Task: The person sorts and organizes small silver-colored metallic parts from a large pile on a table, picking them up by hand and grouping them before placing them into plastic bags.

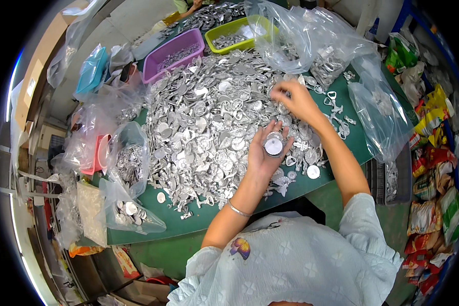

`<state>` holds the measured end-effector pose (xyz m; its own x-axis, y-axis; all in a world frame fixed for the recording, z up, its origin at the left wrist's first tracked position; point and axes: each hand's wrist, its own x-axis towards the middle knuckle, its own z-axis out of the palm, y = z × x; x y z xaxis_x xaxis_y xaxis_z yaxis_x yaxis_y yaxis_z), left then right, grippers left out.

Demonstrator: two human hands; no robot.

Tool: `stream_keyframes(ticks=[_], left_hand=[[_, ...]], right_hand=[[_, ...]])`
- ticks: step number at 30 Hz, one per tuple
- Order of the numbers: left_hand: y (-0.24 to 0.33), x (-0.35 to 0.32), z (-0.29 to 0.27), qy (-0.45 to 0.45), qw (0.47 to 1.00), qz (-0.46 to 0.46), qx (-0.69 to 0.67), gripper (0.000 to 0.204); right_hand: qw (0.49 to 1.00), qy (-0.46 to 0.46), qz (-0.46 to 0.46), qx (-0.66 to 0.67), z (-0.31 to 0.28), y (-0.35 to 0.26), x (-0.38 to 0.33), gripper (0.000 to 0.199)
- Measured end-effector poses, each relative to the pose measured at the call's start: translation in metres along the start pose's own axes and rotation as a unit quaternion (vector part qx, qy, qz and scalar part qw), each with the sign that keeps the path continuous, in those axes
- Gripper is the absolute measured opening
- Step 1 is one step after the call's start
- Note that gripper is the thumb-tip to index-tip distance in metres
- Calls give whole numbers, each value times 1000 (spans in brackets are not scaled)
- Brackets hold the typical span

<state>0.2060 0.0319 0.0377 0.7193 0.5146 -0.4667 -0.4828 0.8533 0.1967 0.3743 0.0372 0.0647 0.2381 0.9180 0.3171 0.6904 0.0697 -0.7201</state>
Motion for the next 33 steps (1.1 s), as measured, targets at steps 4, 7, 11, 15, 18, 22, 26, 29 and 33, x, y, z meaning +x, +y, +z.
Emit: stream_keyframes(ticks=[4, 7, 11, 15, 18, 22, 26, 29, 33], left_hand=[[-1, 10, -5, -8, 1000, 9, -8, 32], [3, 27, -29, -77, 992, -87, -46, 22], [-13, 15, -8, -20, 999, 1, 42, 40], [-3, 5, -1, -44, 996, 36, 76, 42], [6, 8, 1, -69, 997, -11, 34, 41], [5, 21, -6, -72, 996, -28, 31, 34], [39, 26, 8, -99, 988, 3, 121, 29], [87, 40, 39, -41, 903, 165, 395, 26], [154, 107, 52, 4, 433, 408, 803, 26]], right_hand=[[988, -96, -119, 33, 0, -3, -30, 31], [974, 96, -43, -201, 1, 15, -24, 33], [960, 127, -78, -236, 16, 36, -30, 30], [993, 14, 106, 58, -5, 2, -33, 21], [974, -169, 55, 144, -9, -4, -22, 23], [997, 63, -33, -26, 17, 21, 42, 27], [967, 45, -101, -231, 46, 40, 51, 38], [975, 34, -96, -197, 38, 44, 48, 37], [990, 14, -82, -115, 35, 44, 61, 34]])
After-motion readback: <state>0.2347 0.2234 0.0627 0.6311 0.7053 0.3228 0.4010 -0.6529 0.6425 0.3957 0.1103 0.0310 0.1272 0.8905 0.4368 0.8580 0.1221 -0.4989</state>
